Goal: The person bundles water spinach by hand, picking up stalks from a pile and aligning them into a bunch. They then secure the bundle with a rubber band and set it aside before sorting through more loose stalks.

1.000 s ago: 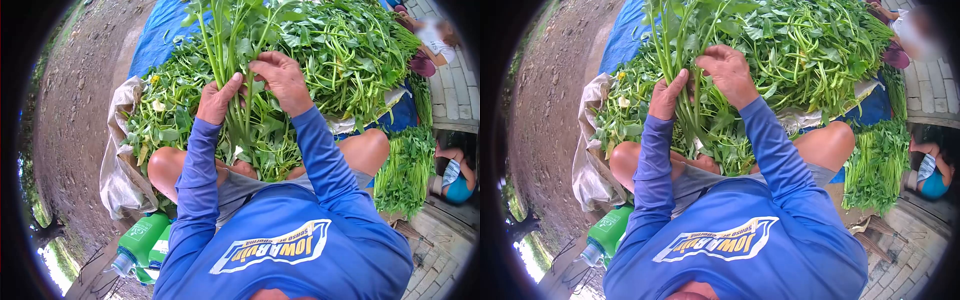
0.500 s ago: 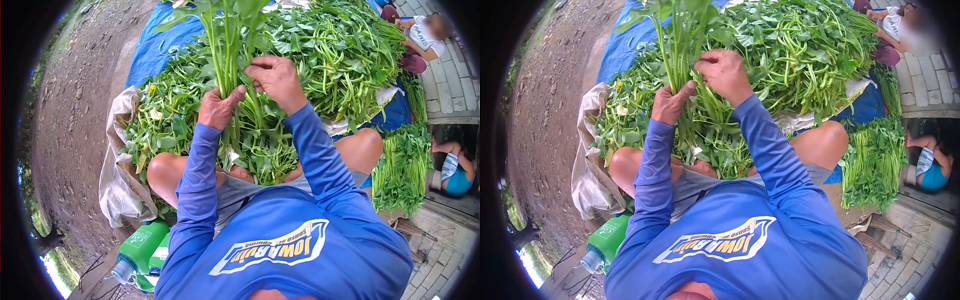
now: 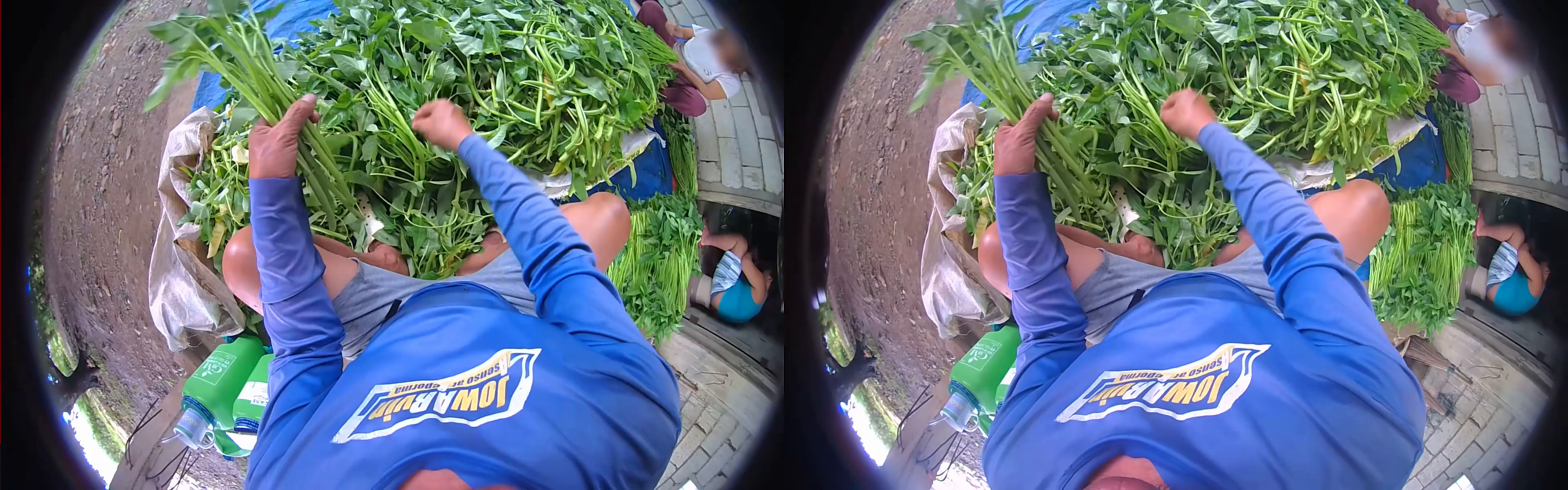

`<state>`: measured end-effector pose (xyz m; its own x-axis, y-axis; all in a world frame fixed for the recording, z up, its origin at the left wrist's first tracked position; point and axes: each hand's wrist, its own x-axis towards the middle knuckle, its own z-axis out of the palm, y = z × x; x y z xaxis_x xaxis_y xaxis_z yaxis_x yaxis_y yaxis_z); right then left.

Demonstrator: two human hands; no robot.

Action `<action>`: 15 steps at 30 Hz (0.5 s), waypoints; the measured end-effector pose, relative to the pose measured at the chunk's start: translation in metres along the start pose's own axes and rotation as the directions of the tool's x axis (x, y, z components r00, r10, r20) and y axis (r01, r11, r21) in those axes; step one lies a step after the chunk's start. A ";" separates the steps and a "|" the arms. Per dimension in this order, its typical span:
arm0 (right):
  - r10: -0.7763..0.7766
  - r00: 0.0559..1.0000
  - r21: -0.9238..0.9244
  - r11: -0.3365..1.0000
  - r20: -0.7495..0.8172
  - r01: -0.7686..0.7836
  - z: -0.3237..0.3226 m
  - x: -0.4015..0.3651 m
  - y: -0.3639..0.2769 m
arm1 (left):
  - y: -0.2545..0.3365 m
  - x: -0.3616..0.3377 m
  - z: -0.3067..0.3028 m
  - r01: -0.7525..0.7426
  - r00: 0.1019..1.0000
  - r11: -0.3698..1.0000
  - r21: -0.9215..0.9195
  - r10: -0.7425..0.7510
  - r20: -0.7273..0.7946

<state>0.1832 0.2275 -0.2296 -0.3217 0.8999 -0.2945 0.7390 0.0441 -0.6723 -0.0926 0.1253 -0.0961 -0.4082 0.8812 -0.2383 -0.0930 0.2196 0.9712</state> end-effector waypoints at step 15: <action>0.049 0.923 0.637 0.709 0.383 -0.302 -0.027 0.052 -0.032 | 0.011 -0.004 0.011 -0.019 1.000 0.997 -0.078 0.018 -0.011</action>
<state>0.1589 0.2843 -0.2049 -0.4871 0.6663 -0.5647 0.2439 -0.5170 -0.8205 -0.0823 0.1286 -0.0845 -0.4195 0.8805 -0.2206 -0.1560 0.1695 0.9731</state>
